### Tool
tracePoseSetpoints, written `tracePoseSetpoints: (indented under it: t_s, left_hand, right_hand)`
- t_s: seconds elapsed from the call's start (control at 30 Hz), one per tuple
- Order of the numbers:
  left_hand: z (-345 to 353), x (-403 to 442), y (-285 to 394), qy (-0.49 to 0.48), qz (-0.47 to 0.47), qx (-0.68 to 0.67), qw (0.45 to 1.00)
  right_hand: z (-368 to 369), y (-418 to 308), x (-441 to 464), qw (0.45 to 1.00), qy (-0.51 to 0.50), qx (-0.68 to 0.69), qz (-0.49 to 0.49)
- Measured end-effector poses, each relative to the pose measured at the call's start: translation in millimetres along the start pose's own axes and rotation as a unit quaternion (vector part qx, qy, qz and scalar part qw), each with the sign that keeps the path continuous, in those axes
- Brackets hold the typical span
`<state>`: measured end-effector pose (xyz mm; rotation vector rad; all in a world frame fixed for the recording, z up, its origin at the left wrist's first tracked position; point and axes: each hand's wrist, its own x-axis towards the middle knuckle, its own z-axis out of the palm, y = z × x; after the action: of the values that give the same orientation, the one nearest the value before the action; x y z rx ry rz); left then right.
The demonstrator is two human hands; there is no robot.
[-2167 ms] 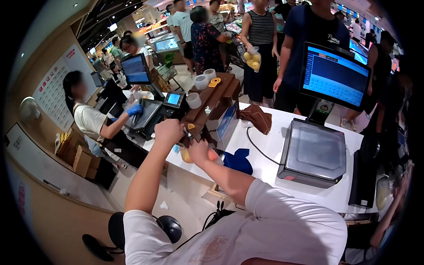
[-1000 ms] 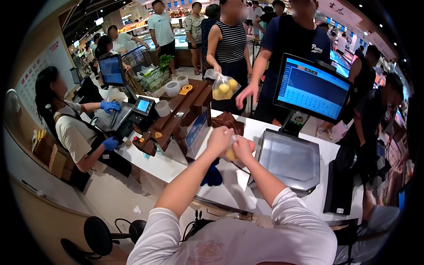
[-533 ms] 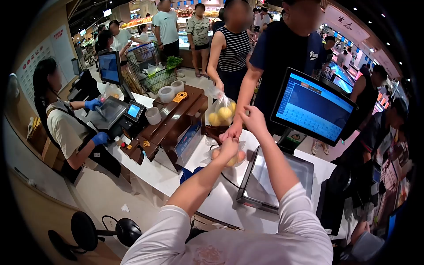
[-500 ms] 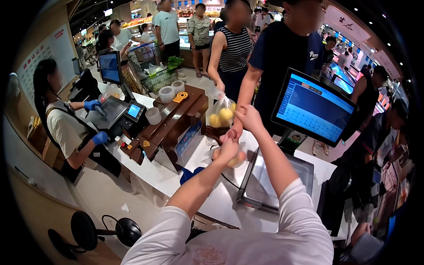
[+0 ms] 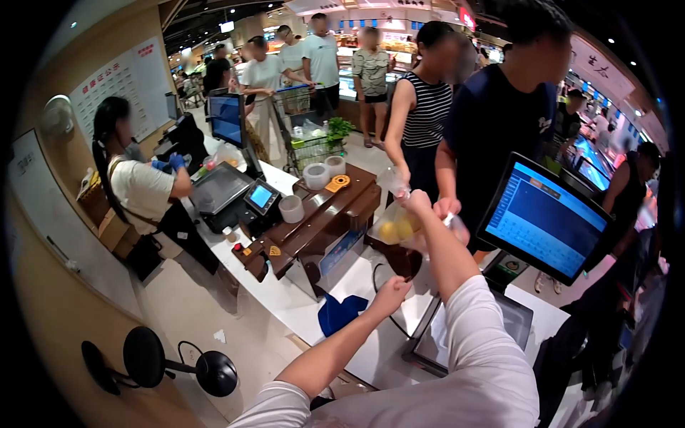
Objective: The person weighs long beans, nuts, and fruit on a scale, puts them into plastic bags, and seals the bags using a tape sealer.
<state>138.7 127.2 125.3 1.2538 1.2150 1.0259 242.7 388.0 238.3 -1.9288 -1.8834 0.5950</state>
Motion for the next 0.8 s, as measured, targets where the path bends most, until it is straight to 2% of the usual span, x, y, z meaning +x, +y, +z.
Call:
tracePoseSetpoints:
  t_s: [0.03,0.17,0.2,0.33,0.4,0.47,0.6,0.67,0.73,0.77,0.8]
  left_hand:
    - [-7,-8,-14,0.0,-0.036,-0.004,0.999]
    - [-24,-24,-47,0.008,-0.164,-0.078,0.983]
    - [-27,-26,-49,0.014,-0.196,-0.109,0.974]
    - [-42,-17,-63,0.005,-0.277,-0.349,0.895]
    - [-46,-12,-65,-0.011,-0.314,-0.422,0.851]
    - [-46,-14,-51,-0.027,-0.336,-0.477,0.812]
    - [-35,-20,-7,-0.091,-0.323,-0.587,0.737]
    - [-29,-25,17,-0.158,-0.292,-0.636,0.697]
    - [-17,-21,24,-0.27,-0.228,-0.637,0.686]
    - [-6,-28,30,-0.241,-0.23,-0.597,0.73]
    - [0,-36,38,-0.283,-0.227,-0.597,0.716]
  right_hand:
    - [4,-1,-2,0.999,0.045,-0.007,-0.022]
    - [-2,-10,-31,0.999,0.032,0.009,0.003]
    - [1,-12,-39,0.997,0.069,0.005,-0.013]
    - [-12,-23,-108,0.983,0.137,0.013,-0.122]
    - [-20,-19,-141,0.953,0.213,-0.009,-0.215]
    - [-31,-14,-169,0.937,0.221,0.05,-0.268]
    - [-56,-6,-227,0.909,0.221,0.191,-0.298]
    - [-69,11,-250,0.905,0.245,0.224,-0.268]
    - [-80,36,-272,0.9,0.248,0.273,-0.233]
    - [-81,55,-283,0.901,0.247,0.286,-0.215]
    - [-84,64,-298,0.882,0.281,0.302,-0.227]
